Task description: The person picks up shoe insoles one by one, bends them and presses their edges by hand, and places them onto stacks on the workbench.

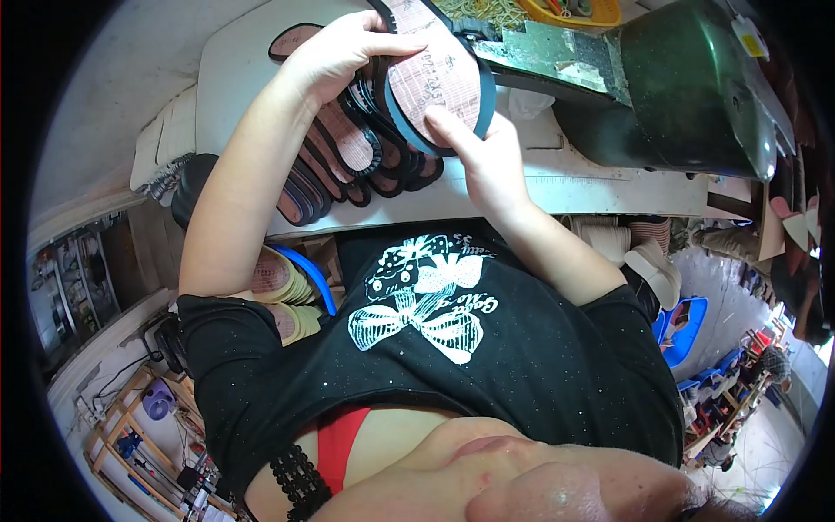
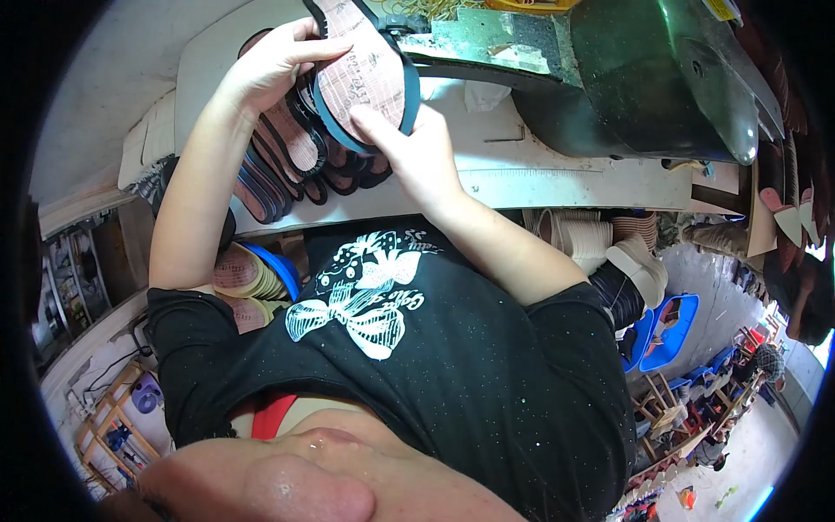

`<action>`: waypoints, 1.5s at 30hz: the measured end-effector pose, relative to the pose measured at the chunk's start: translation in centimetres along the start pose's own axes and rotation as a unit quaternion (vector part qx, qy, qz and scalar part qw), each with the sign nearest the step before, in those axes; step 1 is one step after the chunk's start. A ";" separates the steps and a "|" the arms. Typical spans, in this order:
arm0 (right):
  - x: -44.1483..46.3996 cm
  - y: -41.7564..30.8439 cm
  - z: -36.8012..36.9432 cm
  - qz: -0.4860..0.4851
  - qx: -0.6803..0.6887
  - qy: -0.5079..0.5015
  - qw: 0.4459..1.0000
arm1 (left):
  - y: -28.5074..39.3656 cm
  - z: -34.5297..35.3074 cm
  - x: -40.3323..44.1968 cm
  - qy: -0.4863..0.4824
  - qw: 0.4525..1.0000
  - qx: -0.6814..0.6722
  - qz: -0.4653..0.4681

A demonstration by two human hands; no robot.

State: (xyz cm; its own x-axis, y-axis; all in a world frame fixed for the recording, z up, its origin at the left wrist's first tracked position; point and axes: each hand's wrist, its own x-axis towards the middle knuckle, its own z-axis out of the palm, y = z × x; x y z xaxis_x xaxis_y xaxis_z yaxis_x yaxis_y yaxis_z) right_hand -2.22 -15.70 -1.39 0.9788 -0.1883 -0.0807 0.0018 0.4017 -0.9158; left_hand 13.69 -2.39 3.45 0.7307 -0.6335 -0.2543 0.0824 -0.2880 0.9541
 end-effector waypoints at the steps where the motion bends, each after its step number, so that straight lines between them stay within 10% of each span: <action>1: 0.0 -0.2 -0.1 0.039 -0.001 -0.008 0.999 | 0.0 -0.3 0.2 -0.001 1.000 0.009 -0.005; 7: 1.0 -1.9 0.7 0.090 0.028 -0.008 0.996 | 0.3 -1.0 1.3 0.091 0.990 0.098 0.037; 11: 2.7 -1.6 0.9 0.070 0.049 -0.004 0.996 | 1.9 -3.8 4.8 -0.044 0.939 0.340 0.037; 15: 3.3 -2.1 1.4 0.057 0.061 0.015 0.996 | 4.7 -3.7 6.2 -0.225 0.941 0.233 -0.102; 34: 4.1 -2.8 0.0 0.072 0.084 -0.058 0.992 | 4.7 -4.9 3.1 -0.179 0.958 0.176 -0.137; 39: 4.3 -2.8 0.1 0.054 0.105 -0.039 0.992 | 2.6 -3.9 1.3 -0.131 0.976 0.174 0.016; 45: 4.3 -2.6 -0.2 0.069 0.048 -0.035 0.996 | 1.4 -4.5 0.0 -0.155 0.954 0.238 -0.096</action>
State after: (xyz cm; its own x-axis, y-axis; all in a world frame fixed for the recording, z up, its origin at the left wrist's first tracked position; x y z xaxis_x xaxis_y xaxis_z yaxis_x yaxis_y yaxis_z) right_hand 1.97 -17.75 0.59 0.9830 -0.0633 -0.1725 -0.1177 0.5040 -0.8556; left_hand 16.89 0.45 5.54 0.4909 -0.6971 -0.5226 -0.1770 -0.6672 0.7236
